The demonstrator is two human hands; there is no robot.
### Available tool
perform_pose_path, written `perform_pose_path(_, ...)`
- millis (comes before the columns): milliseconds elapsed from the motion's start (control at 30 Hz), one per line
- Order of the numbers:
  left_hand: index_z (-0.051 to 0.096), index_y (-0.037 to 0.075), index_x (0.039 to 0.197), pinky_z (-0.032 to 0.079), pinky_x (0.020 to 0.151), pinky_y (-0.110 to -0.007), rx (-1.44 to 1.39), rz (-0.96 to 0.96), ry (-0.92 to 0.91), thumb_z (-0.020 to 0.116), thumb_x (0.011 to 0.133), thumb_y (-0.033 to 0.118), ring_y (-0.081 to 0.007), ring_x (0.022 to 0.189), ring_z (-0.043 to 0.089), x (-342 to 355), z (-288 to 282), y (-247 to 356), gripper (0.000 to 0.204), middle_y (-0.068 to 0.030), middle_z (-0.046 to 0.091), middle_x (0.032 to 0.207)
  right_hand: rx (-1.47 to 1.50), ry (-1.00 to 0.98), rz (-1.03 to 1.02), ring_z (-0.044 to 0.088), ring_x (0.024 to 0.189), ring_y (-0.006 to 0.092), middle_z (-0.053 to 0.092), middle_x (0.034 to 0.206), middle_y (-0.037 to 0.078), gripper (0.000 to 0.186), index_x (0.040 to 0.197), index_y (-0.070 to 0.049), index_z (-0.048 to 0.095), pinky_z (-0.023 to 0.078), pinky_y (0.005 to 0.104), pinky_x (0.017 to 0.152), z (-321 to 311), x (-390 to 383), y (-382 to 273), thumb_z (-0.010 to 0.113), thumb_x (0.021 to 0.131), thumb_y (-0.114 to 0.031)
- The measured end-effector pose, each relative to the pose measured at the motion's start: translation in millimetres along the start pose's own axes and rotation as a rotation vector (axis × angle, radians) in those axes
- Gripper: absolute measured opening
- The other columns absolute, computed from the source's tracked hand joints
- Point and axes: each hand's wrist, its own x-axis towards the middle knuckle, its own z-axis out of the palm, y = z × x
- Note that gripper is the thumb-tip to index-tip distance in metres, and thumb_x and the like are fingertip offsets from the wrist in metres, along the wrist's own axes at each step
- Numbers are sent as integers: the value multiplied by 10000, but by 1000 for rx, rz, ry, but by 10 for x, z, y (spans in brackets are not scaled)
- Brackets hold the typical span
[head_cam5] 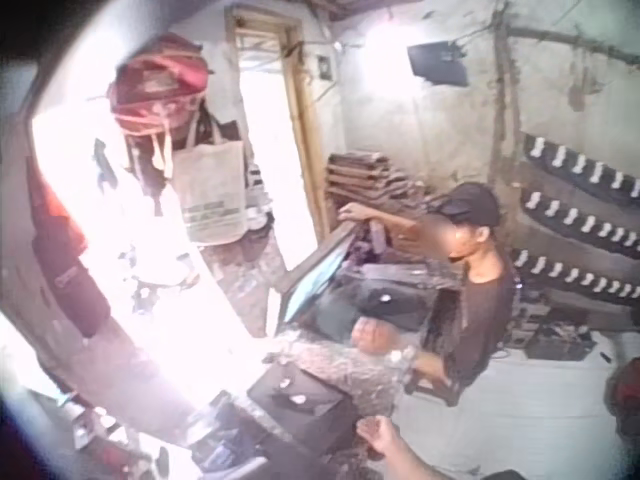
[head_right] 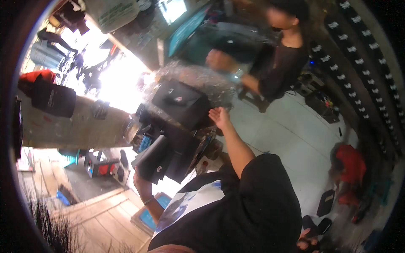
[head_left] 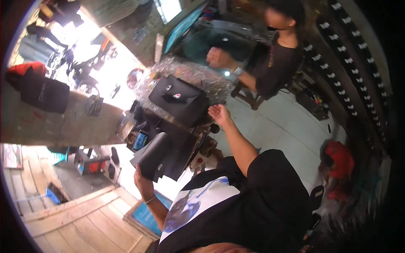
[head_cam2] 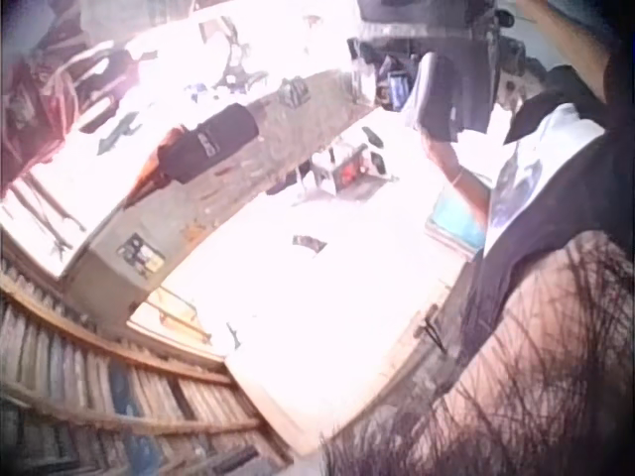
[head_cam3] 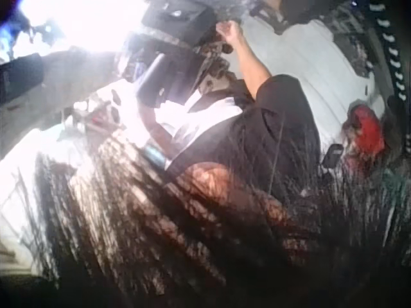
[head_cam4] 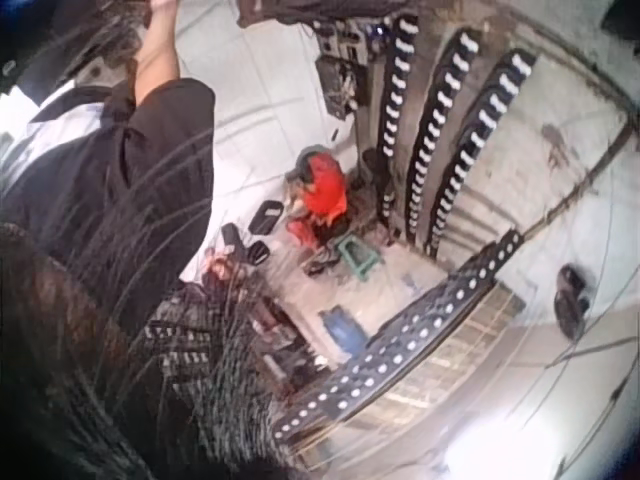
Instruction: The person picks up printed black fabric items from a stack and hangs them on a rack for drying, placing each item individually on an overhead hanging system.
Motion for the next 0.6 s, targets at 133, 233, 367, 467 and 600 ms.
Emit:
perform_pose_path(133, 477, -90, 1097, 440, 881, -349, -980, -373, 215, 445, 934, 263, -246, 965, 563, -174, -167, -224, 390, -179, 557, 1067, -480, 259, -123, 564, 991, 317, 596, 1008, 199, 349, 920, 5, 576, 448, 449, 874, 197, 231, 11, 545, 830, -331)
perform_pose_path(233, 470, -70, 1136, 444, 881, -361, -1036, -400, 251, 430, 937, 250, -263, 1014, 551, -290, -286, -397, 379, -168, 550, 1116, -1122, 331, -319, 559, 1002, 326, 584, 1053, 222, 519, 1008, 41, 599, 446, 404, 847, 542, 304, -136, 623, 763, -416)
perform_pose_path(367, 485, -78, 1084, 445, 873, -344, -1064, -408, 351, 454, 931, 244, -241, 963, 565, -387, -324, -277, 358, -173, 561, 1074, -1295, 273, -213, 549, 1017, 337, 571, 1101, 220, 645, 1109, 49, 563, 437, 381, 844, 1025, 432, -210, 674, 707, -443)
perform_pose_path(467, 486, -82, 1090, 447, 871, -341, -1019, -375, 365, 450, 933, 239, -238, 956, 567, -333, -358, -299, 359, -173, 562, 1077, -1049, 476, -223, 586, 953, 278, 616, 1037, 160, 504, 1040, -14, 621, 456, 361, 814, 789, 1064, -82, 752, 656, -313)
perform_pose_path(600, 496, -91, 1082, 448, 871, -338, -1011, -381, 346, 458, 930, 242, -237, 964, 564, -392, -387, -369, 368, -170, 562, 1077, -709, 454, -443, 600, 815, 210, 648, 897, 103, 276, 910, -17, 649, 470, 306, 740, 742, 1029, 79, 716, 703, -185)
